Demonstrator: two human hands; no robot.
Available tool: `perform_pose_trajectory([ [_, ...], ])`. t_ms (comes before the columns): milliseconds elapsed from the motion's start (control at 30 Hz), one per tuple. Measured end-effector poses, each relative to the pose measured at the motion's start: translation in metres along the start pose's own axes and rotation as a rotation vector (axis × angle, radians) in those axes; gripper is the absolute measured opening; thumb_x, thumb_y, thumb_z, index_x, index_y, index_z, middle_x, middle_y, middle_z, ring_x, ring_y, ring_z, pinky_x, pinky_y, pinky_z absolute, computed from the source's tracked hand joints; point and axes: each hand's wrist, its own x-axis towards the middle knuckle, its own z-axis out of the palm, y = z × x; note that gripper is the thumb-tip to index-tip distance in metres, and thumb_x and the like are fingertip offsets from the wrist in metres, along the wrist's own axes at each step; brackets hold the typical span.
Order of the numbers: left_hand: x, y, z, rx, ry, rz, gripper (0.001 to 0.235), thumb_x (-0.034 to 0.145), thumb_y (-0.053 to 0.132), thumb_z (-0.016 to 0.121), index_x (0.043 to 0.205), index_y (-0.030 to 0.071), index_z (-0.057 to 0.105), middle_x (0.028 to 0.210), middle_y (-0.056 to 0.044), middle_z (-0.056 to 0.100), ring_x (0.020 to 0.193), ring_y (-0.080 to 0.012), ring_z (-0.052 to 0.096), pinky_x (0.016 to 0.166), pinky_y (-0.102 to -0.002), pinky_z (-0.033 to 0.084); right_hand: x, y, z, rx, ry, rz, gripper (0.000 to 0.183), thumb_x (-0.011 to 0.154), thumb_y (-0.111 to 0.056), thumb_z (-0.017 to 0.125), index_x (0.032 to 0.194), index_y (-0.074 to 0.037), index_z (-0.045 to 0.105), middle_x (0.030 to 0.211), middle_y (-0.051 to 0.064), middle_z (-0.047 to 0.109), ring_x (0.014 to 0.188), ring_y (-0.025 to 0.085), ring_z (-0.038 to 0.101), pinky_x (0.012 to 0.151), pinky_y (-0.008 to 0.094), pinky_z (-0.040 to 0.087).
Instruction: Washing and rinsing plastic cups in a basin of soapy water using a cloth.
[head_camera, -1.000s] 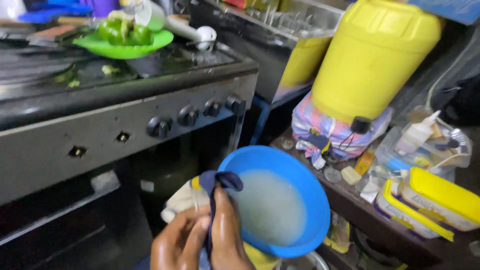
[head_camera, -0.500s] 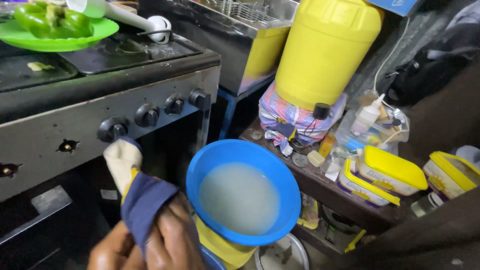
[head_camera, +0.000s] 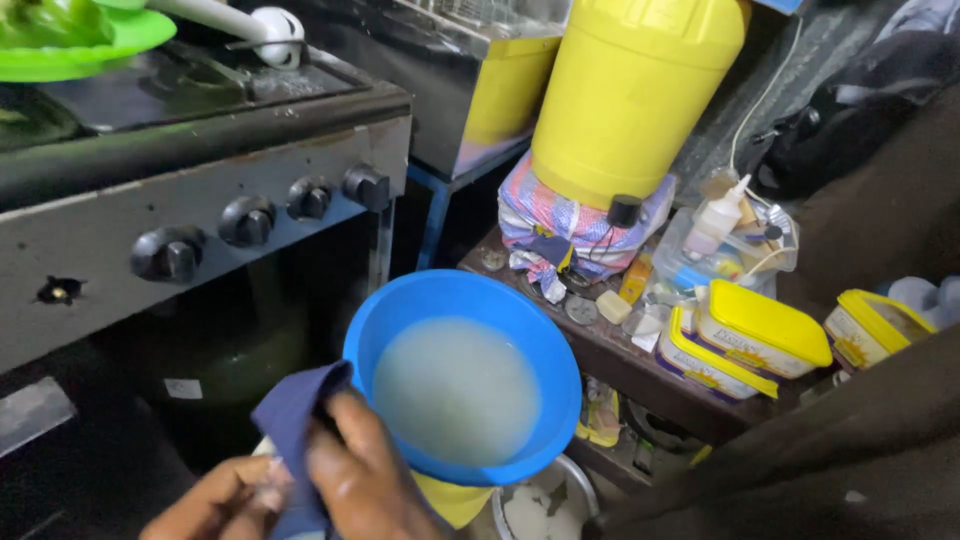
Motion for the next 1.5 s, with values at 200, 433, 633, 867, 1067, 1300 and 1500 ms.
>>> perform_pose_trajectory([
  [200,0.022,0.082,-0.011,-0.294,0.073,-0.739,0.048,0.105,-0.013,0.064,0.139,-0.008,0.097,0.122,-0.033,0.102,0.116,-0.0372,0.091,0.107,-0.040,0.056,-0.002,0.001,0.003,-0.217,0.087,-0.342,0.017,0.098,-0.034,0.072,0.097,-0.017,0.068,0.098,0.002,0.063,0.098,0.015,0.065,0.094,0.034,0.054],
  [433,0.033,-0.022,-0.016,-0.598,-0.052,-0.636,0.032,0.107,0.000,0.065,0.109,-0.026,0.083,0.080,-0.043,0.074,0.068,-0.0494,0.065,0.066,-0.054,0.045,0.008,0.007,-0.024,0.335,-0.025,0.159,0.030,0.097,-0.017,0.077,0.124,-0.005,0.079,0.119,0.009,0.082,0.114,0.015,0.076,0.106,0.030,0.054],
  [633,0.031,0.025,-0.005,-0.719,0.179,-0.419,0.026,0.105,0.013,0.066,0.099,-0.010,0.075,0.089,-0.024,0.077,0.080,-0.0315,0.068,0.076,-0.039,0.050,0.049,0.075,-0.040,0.524,-0.170,-0.113,0.028,0.080,-0.002,0.079,0.107,0.006,0.075,0.103,0.018,0.079,0.102,0.031,0.074,0.099,0.044,0.057],
  [867,0.032,0.013,0.022,-0.822,0.234,-0.530,0.024,0.111,0.022,0.069,0.096,0.004,0.063,0.071,-0.010,0.046,0.058,-0.0210,0.042,0.051,-0.042,0.032,0.032,0.062,-0.020,0.374,-0.205,-0.130,0.045,0.080,-0.005,0.082,0.124,0.006,0.077,0.110,0.016,0.080,0.109,0.028,0.074,0.100,0.043,0.053],
  [1067,0.039,0.072,0.011,-0.490,0.276,-0.666,0.020,0.108,0.025,0.072,0.117,0.008,0.078,0.106,-0.008,0.072,0.101,-0.0183,0.063,0.094,-0.034,0.049,0.034,0.063,-0.005,0.415,0.114,-0.117,0.004,0.094,0.008,0.076,0.093,0.011,0.075,0.084,0.023,0.073,0.085,0.034,0.073,0.078,0.049,0.057],
  [1300,0.027,0.088,0.017,-0.191,0.064,-0.632,0.050,0.101,0.047,0.065,0.148,0.038,0.080,0.140,0.005,0.073,0.144,-0.0063,0.067,0.126,-0.030,0.044,0.009,0.015,0.018,0.657,0.330,0.133,0.036,0.105,-0.004,0.061,0.132,0.018,0.069,0.123,0.045,0.075,0.122,0.052,0.073,0.109,0.057,0.054],
  [1500,0.030,0.113,0.008,-0.548,0.238,-0.760,0.042,0.108,0.035,0.061,0.130,0.015,0.090,0.129,-0.007,0.086,0.119,-0.0175,0.075,0.107,-0.032,0.055,0.012,0.016,0.008,0.575,0.148,0.021,0.044,0.097,0.009,0.061,0.139,0.019,0.071,0.125,0.041,0.077,0.121,0.053,0.074,0.110,0.057,0.056],
])
